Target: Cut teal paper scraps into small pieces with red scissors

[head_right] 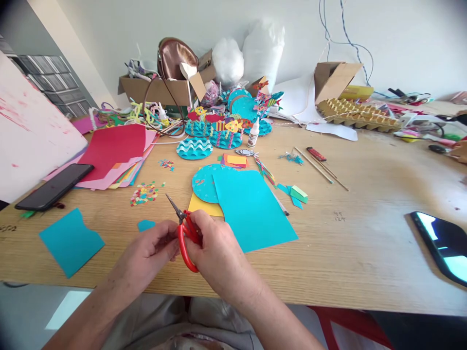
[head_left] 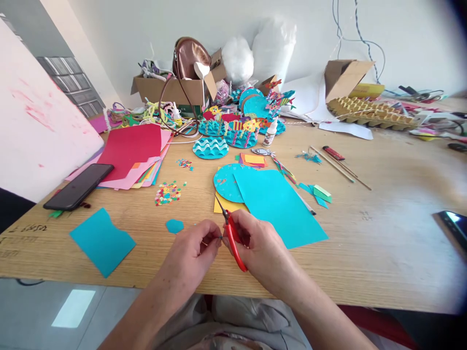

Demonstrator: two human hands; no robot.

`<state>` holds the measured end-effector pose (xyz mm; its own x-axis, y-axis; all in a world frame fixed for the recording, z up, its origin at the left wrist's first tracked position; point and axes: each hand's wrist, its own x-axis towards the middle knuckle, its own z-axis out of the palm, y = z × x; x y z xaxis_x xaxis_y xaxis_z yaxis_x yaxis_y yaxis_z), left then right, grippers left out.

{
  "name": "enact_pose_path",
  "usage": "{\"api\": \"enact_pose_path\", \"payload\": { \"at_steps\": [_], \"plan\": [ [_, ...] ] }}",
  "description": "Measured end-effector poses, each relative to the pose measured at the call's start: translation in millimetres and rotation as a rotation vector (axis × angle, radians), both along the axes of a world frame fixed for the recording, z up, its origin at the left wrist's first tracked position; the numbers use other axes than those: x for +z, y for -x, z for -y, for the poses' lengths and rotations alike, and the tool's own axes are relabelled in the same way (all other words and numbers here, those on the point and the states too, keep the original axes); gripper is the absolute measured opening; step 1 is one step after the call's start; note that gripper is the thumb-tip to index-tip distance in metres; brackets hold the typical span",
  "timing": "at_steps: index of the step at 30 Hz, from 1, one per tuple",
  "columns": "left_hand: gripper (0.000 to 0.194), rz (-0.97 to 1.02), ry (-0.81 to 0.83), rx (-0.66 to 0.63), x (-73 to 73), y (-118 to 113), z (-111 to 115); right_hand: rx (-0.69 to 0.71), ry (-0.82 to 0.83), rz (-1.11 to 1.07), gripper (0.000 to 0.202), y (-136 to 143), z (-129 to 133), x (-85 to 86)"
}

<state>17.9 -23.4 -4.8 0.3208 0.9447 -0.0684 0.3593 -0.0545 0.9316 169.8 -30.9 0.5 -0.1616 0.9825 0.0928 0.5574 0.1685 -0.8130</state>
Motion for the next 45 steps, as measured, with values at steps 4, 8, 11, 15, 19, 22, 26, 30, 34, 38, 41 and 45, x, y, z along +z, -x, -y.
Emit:
{"api": "enact_pose_path", "payload": {
  "at_steps": [4, 8, 11, 15, 19, 22, 26, 30, 34, 38, 41, 45],
  "plan": [
    [0.011, 0.243, 0.139, -0.024, -1.0, 1, -1, 0.011, 0.177, -0.37, 0.01, -2, -3, -1.9],
    [0.014, 0.372, 0.198, 0.002, -0.1, 2, -1, 0.005, 0.294, -0.653, 0.019, -2, -5, 0.7],
    [0.013, 0.33, 0.176, -0.028, 0.0, 0, -1, -0.009, 0.312, -0.687, 0.021, -1, -5, 1.5],
    [0.014, 0.154, 0.084, -0.082, -0.3, 2, 0, 0.001, 0.314, -0.656, 0.021, 1, -4, -1.5],
    [0.015, -0.127, -0.067, -0.09, 10.3, 25, -15, -0.013, 0.29, -0.536, 0.016, -2, -2, -9.3],
    [0.015, -0.46, -0.253, -0.021, 22.4, 56, -44, -0.022, 0.241, -0.432, 0.011, -7, 2, -12.2],
    [0.018, -0.821, -0.312, -0.04, 22.7, 94, -87, -0.008, 0.259, -0.374, 0.011, -12, 8, -5.6],
    [0.019, -0.892, -0.33, -0.066, 6.5, 109, -108, -0.014, 0.315, -0.356, 0.013, -14, 11, 0.5],
    [0.02, -0.939, -0.345, -0.076, -4.0, 112, -112, 0.004, 0.342, -0.365, 0.014, -15, 11, -0.1],
    [0.019, -0.95, -0.373, -0.057, -0.5, 111, -111, -0.008, 0.344, -0.364, 0.016, -16, 10, -1.5],
    [0.016, -0.926, -0.402, -0.077, 6.8, 102, -102, -0.027, 0.301, -0.352, 0.014, -18, 11, -6.5],
    [0.014, -0.84, -0.417, -0.298, 12.0, 72, -77, -0.029, 0.231, -0.348, 0.011, -20, 11, -16.0]
  ]
}}
